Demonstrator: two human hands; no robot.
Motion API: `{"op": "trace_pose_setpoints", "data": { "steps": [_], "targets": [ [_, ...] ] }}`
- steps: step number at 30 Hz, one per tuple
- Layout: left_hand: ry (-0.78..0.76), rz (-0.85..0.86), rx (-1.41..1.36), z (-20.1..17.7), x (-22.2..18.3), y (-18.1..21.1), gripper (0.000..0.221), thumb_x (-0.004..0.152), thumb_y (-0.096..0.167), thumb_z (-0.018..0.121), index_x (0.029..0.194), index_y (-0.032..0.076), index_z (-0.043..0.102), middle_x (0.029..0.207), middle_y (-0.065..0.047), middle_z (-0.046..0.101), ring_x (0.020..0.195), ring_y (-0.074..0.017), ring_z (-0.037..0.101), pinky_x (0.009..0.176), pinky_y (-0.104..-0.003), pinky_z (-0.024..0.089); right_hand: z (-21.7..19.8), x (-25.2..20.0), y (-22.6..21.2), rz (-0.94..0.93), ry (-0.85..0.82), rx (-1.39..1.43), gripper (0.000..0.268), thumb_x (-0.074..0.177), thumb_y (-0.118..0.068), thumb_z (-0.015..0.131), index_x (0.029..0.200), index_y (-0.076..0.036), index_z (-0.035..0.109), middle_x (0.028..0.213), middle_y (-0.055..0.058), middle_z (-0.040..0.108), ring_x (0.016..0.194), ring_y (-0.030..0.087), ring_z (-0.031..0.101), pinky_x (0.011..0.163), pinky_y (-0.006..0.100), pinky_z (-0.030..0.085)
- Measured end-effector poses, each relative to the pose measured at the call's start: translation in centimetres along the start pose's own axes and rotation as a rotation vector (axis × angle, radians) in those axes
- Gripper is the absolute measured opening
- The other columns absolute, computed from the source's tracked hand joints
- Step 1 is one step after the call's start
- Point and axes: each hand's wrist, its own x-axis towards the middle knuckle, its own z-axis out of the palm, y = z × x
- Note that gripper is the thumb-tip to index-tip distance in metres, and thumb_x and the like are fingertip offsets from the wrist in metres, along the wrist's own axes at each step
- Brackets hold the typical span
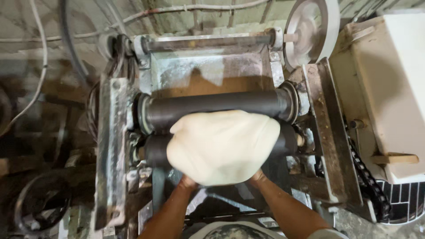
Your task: The person feeds dough into a mechanical roller by hand, catching the flattened piece as it emerges and passing it back through the machine.
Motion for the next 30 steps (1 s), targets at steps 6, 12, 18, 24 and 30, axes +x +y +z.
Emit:
{"op": "trace_pose_setpoints", "data": {
  "steps": [6, 12, 18, 24, 30],
  "targets": [
    [-0.004, 0.123, -0.230, 4.3, -7.9, 2.4, 0.077, 0.103, 0.054, 0.039, 0.149, -0.006, 0.046, 0.146, -0.024, 0.055, 0.134, -0.0356, 0.052, 0.111, -0.048, 0.043, 7.8, -8.7, -3.2, -0.245, 0.125, 0.001, 0.058, 0.103, -0.045, 0.038, 0.145, -0.006, 0.049, 0.135, 0.012, 0.064, 0.121, 0.026, 0.063, 0.105, 0.045, 0.048],
    [0.022, 0.224, -0.164, 4.9, -12.5, 7.9, 0.087, 0.097, 0.065, 0.033, 0.153, 0.000, 0.042, 0.151, -0.020, 0.056, 0.140, -0.0297, 0.049, 0.114, -0.045, 0.032, 6.7, -13.7, -5.6, -0.246, -0.015, 0.072, 0.074, 0.107, -0.058, 0.028, 0.144, 0.001, 0.051, 0.129, 0.020, 0.064, 0.112, 0.032, 0.057, 0.102, 0.050, 0.042],
    [0.203, 0.268, 0.105, -4.2, -11.4, 3.3, 0.079, 0.102, 0.060, 0.047, 0.152, -0.001, 0.048, 0.133, -0.034, 0.064, 0.129, -0.0422, 0.060, 0.114, -0.054, 0.044, -2.2, -10.9, -2.9, -0.077, 0.298, -0.004, 0.068, 0.101, -0.055, 0.030, 0.143, -0.003, 0.044, 0.133, 0.024, 0.061, 0.124, 0.038, 0.058, 0.107, 0.056, 0.043],
    [0.400, -0.541, 0.136, -12.5, -4.2, -6.0, 0.075, 0.101, 0.059, 0.043, 0.146, 0.000, 0.055, 0.131, -0.027, 0.068, 0.121, -0.0377, 0.063, 0.108, -0.052, 0.046, -8.3, 1.1, 2.8, 0.294, 0.351, -0.196, 0.065, 0.101, -0.052, 0.032, 0.144, -0.003, 0.045, 0.134, 0.021, 0.061, 0.123, 0.037, 0.059, 0.105, 0.054, 0.045],
    [0.245, -0.316, -0.048, -7.0, 7.4, -3.1, 0.066, 0.102, 0.051, 0.047, 0.140, -0.001, 0.059, 0.125, -0.023, 0.069, 0.113, -0.0327, 0.065, 0.099, -0.047, 0.049, -6.3, 9.8, -1.1, 0.133, 0.063, -0.276, 0.063, 0.101, -0.048, 0.035, 0.145, -0.004, 0.046, 0.135, 0.019, 0.061, 0.122, 0.035, 0.060, 0.104, 0.051, 0.047]
  ]
}}
